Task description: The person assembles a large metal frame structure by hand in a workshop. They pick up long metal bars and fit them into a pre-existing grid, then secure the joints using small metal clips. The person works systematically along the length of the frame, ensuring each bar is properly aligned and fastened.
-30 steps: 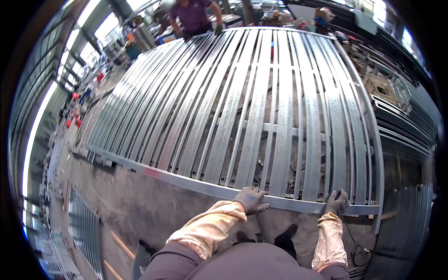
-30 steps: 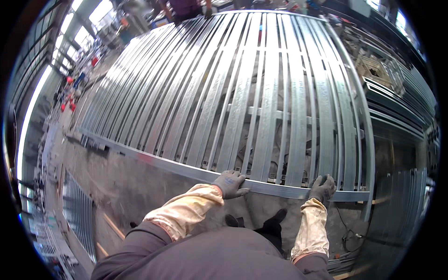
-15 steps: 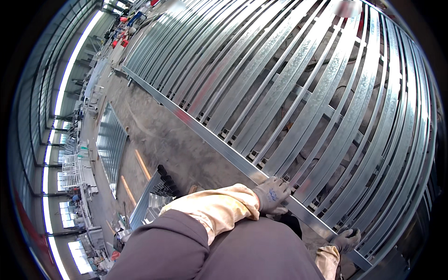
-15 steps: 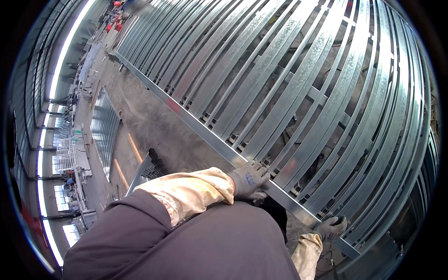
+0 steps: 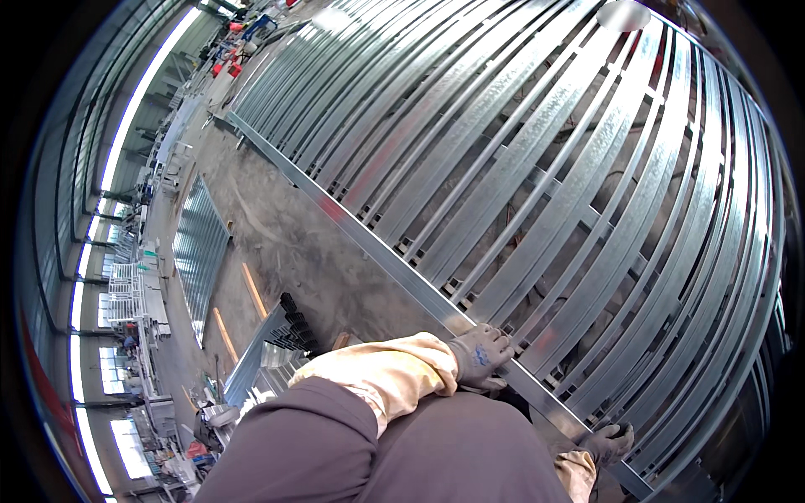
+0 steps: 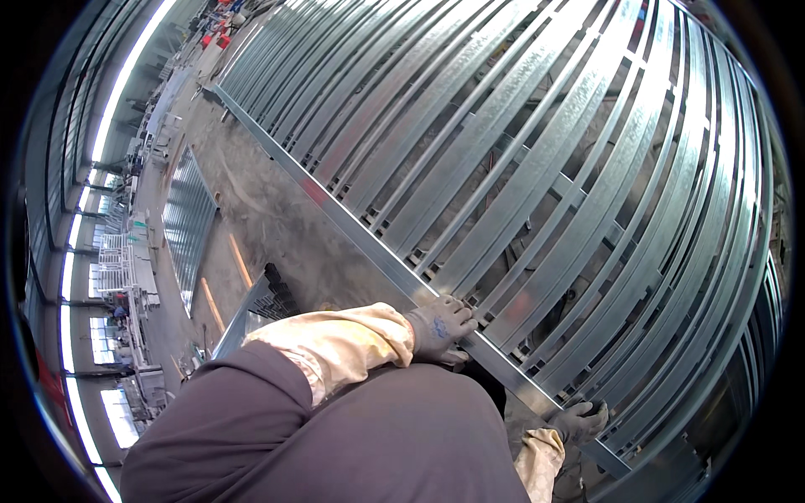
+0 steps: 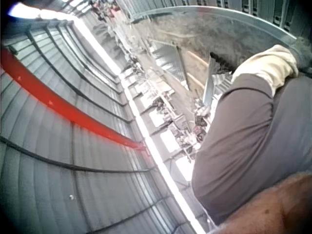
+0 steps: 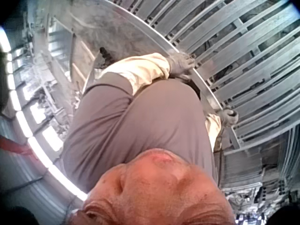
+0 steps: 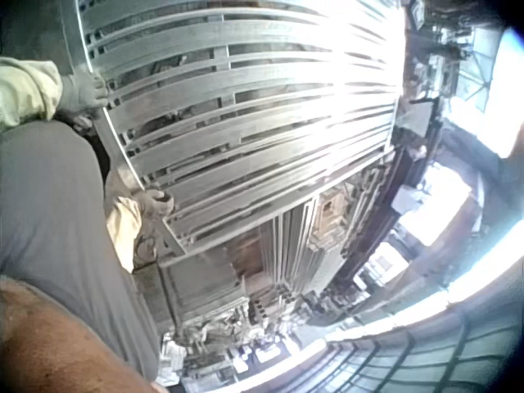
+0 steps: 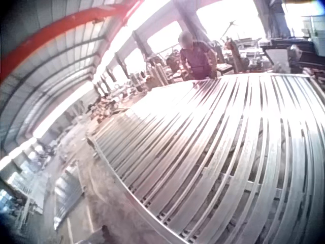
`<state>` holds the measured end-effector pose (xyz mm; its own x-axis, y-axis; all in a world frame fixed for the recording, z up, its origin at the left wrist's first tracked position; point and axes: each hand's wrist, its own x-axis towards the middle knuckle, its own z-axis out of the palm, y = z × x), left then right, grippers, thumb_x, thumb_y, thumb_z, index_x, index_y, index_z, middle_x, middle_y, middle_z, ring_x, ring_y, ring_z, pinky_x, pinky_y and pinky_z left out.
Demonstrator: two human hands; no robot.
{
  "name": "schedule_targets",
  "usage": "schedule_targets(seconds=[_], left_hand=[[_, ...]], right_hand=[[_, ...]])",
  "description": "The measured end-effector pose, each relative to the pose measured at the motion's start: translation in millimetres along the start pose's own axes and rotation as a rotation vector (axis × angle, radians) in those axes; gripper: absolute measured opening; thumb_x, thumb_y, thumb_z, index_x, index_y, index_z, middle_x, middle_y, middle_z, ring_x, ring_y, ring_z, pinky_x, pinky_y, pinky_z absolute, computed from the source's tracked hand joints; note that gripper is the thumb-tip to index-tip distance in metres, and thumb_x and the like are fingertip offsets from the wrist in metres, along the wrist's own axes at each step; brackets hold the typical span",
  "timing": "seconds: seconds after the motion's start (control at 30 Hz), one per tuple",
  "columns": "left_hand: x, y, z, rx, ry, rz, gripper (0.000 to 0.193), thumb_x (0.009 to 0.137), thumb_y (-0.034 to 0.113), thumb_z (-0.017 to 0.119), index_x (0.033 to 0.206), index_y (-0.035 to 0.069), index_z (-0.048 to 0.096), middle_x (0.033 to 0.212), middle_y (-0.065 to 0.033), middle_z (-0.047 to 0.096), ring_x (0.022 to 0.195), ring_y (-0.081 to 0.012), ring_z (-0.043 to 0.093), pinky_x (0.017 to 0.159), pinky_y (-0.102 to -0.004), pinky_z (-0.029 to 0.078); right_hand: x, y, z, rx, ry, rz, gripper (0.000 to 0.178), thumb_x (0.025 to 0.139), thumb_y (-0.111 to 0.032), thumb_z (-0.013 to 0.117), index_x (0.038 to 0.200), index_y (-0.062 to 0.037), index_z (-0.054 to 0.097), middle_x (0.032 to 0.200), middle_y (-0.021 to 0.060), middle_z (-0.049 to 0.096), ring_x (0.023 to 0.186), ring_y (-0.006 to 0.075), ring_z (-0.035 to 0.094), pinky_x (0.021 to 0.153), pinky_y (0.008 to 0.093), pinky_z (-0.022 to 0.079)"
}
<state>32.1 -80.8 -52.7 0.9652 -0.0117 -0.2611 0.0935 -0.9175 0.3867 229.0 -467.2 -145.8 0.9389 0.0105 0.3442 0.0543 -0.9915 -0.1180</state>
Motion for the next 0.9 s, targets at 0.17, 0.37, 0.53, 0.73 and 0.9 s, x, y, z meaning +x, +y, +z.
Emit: schedule_targets(seconds=[0.17, 0.37, 0.53, 0.73, 0.9], left_hand=[[-14, -6, 12, -0.068, 0.062, 0.0, 0.073, 0.083, 0.064, 0.076, 0.122, 0.003, 0.066, 0.122, -0.0152, 0.068, 0.118, -0.0347, 0.064, 0.102, -0.0489, 0.047], [-31, -19, 3, -0.179, 0.315, 0.247, 0.061, 0.079, 0.057, 0.081, 0.117, 0.011, 0.068, 0.114, -0.0102, 0.069, 0.114, -0.0311, 0.065, 0.106, -0.0472, 0.044], [-174, -130, -37, -0.32, 0.919, 0.107, 0.04, 0.077, 0.025, 0.08, 0.114, 0.011, 0.069, 0.111, -0.0109, 0.07, 0.108, -0.0342, 0.067, 0.098, -0.0473, 0.052], [-364, -326, -22, -0.463, 0.861, -0.729, 0.031, 0.094, 0.026, 0.069, 0.114, 0.002, 0.075, 0.106, -0.0165, 0.077, 0.097, -0.0295, 0.073, 0.089, -0.0402, 0.057], [-431, -508, -16, -1.393, 0.993, -0.902, 0.019, 0.102, 0.021, 0.071, 0.114, 0.006, 0.071, 0.087, 0.006, 0.065, 0.074, -0.0031, 0.053, 0.063, -0.0238, 0.046]], right_hand=[[0, 8, 12, 0.089, -0.034, -0.01, 0.036, 0.099, -0.024, 0.064, 0.131, -0.0092, 0.068, 0.133, 0.0138, 0.068, 0.124, 0.033, 0.063, 0.108, 0.0458, 0.049], [30, 18, 20, 0.236, -0.197, 0.058, 0.045, 0.1, -0.028, 0.068, 0.133, 0.0024, 0.067, 0.127, 0.0211, 0.071, 0.117, 0.0342, 0.067, 0.104, 0.0414, 0.051], [-19, -171, -12, 0.878, -0.462, -0.095, 0.041, 0.104, -0.023, 0.066, 0.135, 0.004, 0.065, 0.129, 0.0162, 0.07, 0.118, 0.0258, 0.064, 0.108, 0.0382, 0.048], [-183, -480, -114, 0.927, -0.72, -0.704, 0.038, 0.095, -0.018, 0.07, 0.128, 0.0001, 0.068, 0.127, 0.0194, 0.07, 0.12, 0.0315, 0.067, 0.105, 0.0416, 0.05], [-270, -636, -123, 0.895, -0.812, -0.887, 0.037, 0.094, -0.022, 0.071, 0.126, -0.0028, 0.069, 0.125, 0.0201, 0.068, 0.119, 0.039, 0.064, 0.105, 0.0453, 0.05]])
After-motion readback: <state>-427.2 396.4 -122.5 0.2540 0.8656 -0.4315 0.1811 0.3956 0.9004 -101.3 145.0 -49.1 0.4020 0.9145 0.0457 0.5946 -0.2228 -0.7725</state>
